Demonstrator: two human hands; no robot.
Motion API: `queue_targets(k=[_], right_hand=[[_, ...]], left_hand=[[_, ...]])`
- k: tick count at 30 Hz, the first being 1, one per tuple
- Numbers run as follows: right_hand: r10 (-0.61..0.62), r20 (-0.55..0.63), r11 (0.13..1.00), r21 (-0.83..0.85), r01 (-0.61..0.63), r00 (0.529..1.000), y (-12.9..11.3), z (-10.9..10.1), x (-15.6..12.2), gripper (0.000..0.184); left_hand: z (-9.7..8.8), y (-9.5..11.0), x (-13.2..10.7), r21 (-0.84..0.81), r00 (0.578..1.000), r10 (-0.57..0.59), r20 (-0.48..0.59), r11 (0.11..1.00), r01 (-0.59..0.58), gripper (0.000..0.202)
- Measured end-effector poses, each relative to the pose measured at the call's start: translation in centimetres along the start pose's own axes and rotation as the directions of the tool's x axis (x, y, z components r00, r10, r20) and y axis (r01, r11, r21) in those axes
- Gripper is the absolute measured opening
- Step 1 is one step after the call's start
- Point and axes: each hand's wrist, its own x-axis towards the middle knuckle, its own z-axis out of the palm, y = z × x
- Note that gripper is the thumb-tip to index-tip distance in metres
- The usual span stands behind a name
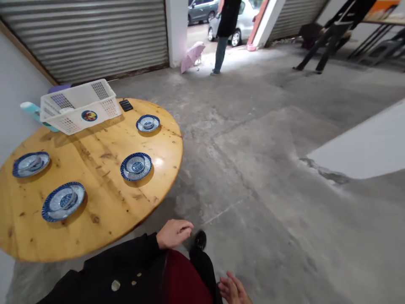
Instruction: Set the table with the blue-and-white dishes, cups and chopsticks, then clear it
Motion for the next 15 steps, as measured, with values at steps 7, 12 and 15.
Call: queue_targets(k=[7, 12, 15], right_hand=[[-0.198, 0.043, 0.973, -0.113, 0.202, 0.979, -14.5, -2.3, 8.6, 0.071], [-0.248, 0.216, 0.948, -0.144, 0.282, 0.944, -20.6, 1.9, 13.0, 0.069], [-0.224, 0.321, 0.943, -0.167, 0.287, 0.920, -22.0, 5.9, 14.2, 0.067]], left_hand=[[1.0, 4.9, 6.1, -0.193, 0.953, -0.173, -0.248, 0.973, 0.126, 0.036], [1.4, 7.0, 8.6, -0.212, 0.939, -0.251, -0.234, 0.956, 0.203, 0.036], [0.7, 7.1, 11.1, -0.228, 0.913, -0.314, -0.262, 0.939, 0.257, 0.037]])
